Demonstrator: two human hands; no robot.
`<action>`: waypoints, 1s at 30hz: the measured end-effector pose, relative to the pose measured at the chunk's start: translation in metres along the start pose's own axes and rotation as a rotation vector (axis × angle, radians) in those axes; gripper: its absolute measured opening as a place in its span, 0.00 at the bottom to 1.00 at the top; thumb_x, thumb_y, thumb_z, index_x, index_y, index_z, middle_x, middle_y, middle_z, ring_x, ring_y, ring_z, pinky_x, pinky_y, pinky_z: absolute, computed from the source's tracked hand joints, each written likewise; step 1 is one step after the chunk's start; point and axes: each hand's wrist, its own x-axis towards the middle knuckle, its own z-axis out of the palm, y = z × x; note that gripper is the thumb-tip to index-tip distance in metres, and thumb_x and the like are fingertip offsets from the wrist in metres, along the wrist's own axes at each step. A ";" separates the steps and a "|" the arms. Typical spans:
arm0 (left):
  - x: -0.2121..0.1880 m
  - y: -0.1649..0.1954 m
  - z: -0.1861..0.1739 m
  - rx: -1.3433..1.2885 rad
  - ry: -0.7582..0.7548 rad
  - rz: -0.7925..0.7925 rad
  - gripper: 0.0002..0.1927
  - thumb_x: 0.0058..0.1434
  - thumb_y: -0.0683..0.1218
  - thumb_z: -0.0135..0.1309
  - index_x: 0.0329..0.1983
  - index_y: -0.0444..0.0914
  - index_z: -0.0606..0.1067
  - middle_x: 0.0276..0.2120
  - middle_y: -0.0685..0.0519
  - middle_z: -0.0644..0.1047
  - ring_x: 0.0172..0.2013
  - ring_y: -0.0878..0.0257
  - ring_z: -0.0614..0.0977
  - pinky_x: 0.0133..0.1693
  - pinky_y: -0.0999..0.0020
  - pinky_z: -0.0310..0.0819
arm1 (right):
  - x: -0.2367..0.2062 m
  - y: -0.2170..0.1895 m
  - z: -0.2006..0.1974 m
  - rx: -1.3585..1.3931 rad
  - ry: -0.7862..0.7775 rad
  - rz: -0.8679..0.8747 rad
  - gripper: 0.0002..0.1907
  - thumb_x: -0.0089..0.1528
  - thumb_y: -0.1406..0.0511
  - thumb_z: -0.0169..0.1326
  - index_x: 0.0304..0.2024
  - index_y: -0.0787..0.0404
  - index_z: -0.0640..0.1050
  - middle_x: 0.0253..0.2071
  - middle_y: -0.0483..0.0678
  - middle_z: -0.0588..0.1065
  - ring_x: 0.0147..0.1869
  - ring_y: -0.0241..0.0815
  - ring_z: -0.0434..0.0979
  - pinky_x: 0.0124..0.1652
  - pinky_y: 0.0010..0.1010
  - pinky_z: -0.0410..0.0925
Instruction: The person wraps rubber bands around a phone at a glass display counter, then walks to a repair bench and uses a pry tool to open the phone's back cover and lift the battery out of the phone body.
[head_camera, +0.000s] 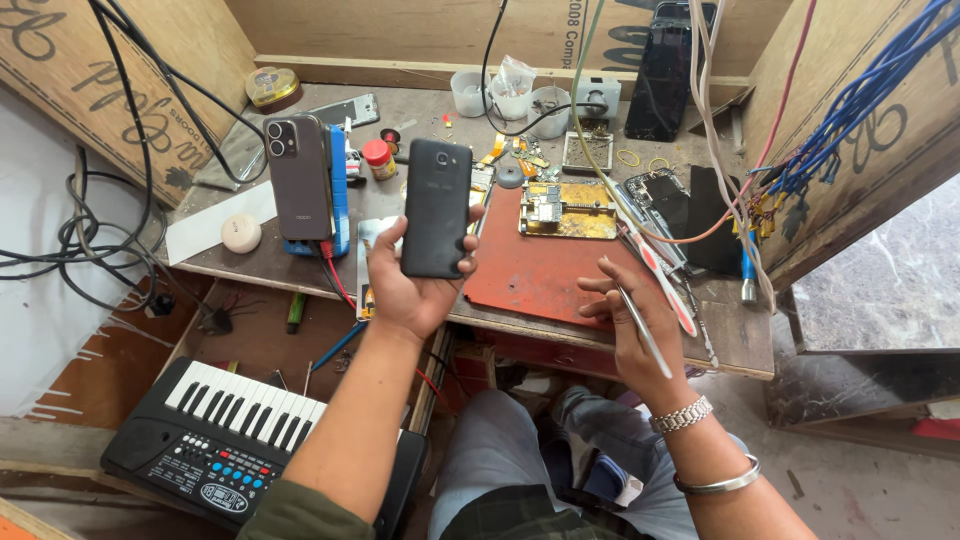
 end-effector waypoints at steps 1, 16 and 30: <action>-0.001 -0.005 -0.003 -0.021 -0.005 0.010 0.34 0.69 0.59 0.41 0.70 0.32 0.64 0.60 0.37 0.72 0.43 0.55 0.76 0.39 0.64 0.74 | -0.001 0.002 0.000 0.018 -0.009 0.011 0.20 0.72 0.63 0.41 0.65 0.63 0.69 0.50 0.51 0.80 0.44 0.35 0.83 0.44 0.26 0.76; -0.014 -0.025 -0.002 0.023 0.028 0.274 0.32 0.68 0.58 0.47 0.67 0.32 0.66 0.57 0.38 0.73 0.44 0.55 0.74 0.41 0.64 0.71 | 0.031 -0.023 0.013 -0.432 -0.116 0.072 0.12 0.68 0.58 0.52 0.45 0.58 0.79 0.28 0.51 0.78 0.33 0.50 0.80 0.33 0.41 0.67; -0.022 -0.025 0.015 -0.035 0.007 0.290 0.31 0.72 0.61 0.45 0.66 0.33 0.67 0.56 0.39 0.73 0.42 0.56 0.73 0.41 0.64 0.69 | 0.044 -0.038 0.045 -0.406 -0.205 0.021 0.26 0.58 0.64 0.63 0.58 0.56 0.73 0.51 0.49 0.76 0.36 0.42 0.83 0.39 0.36 0.73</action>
